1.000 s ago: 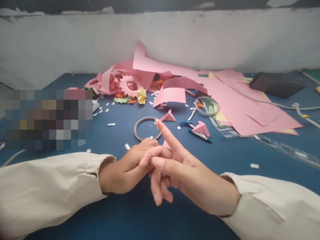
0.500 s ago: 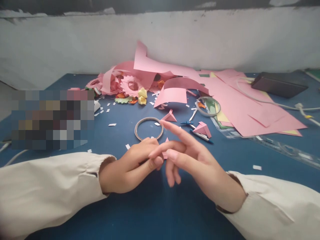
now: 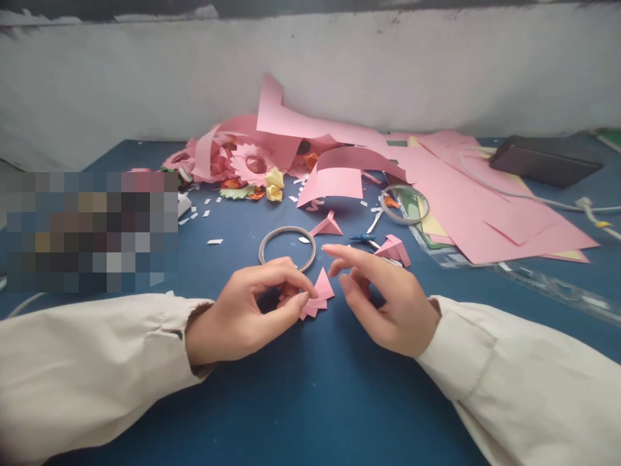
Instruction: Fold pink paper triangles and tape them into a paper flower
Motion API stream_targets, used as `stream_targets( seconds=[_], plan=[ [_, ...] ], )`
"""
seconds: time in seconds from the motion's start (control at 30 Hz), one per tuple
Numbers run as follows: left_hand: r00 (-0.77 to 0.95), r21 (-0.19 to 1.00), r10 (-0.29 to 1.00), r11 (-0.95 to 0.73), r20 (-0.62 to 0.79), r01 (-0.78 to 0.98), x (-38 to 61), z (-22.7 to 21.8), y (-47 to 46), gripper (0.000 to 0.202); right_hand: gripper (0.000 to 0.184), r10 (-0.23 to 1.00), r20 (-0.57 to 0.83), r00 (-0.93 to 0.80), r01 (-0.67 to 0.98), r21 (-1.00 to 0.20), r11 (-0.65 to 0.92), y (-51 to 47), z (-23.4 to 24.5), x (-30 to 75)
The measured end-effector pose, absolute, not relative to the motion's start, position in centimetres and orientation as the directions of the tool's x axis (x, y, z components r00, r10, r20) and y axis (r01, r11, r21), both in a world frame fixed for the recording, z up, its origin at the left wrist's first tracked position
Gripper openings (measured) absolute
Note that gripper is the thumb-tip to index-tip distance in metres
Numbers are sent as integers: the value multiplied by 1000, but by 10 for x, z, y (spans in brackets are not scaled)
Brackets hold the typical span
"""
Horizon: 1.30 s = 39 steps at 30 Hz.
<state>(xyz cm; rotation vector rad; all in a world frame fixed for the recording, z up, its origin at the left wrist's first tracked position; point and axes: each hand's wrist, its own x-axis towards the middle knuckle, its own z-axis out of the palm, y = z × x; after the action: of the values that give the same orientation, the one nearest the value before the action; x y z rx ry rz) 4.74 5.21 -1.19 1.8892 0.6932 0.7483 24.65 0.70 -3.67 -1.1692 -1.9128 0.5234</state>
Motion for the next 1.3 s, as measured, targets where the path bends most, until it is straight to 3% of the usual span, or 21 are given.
stream_targets(
  seconds=[0.17,0.33,0.6,0.87,1.17,1.3],
  plan=[
    [621,927,770,-325,144,188,47,-12,52,7,45,889,406,-211,486,-746,456,4,-35,244],
    [635,940,754,-317,169,126,45,-11,55,14,47,927,362,-98,305,-876,374,-9,-27,234],
    [638,981,757,-194,143,9,46,-11,58,16,51,937,327,-126,257,-901,349,-25,-22,232],
    [668,975,727,-222,161,6,44,-9,59,17,46,965,239,-111,101,-963,250,-25,-18,229],
    [676,975,718,-221,167,-5,45,-12,58,18,44,985,27,-172,-153,-988,1,-16,-16,232],
    [681,976,714,-219,160,1,45,-11,59,17,45,986,-5,-168,-166,-986,-34,-15,-16,233]
  ],
)
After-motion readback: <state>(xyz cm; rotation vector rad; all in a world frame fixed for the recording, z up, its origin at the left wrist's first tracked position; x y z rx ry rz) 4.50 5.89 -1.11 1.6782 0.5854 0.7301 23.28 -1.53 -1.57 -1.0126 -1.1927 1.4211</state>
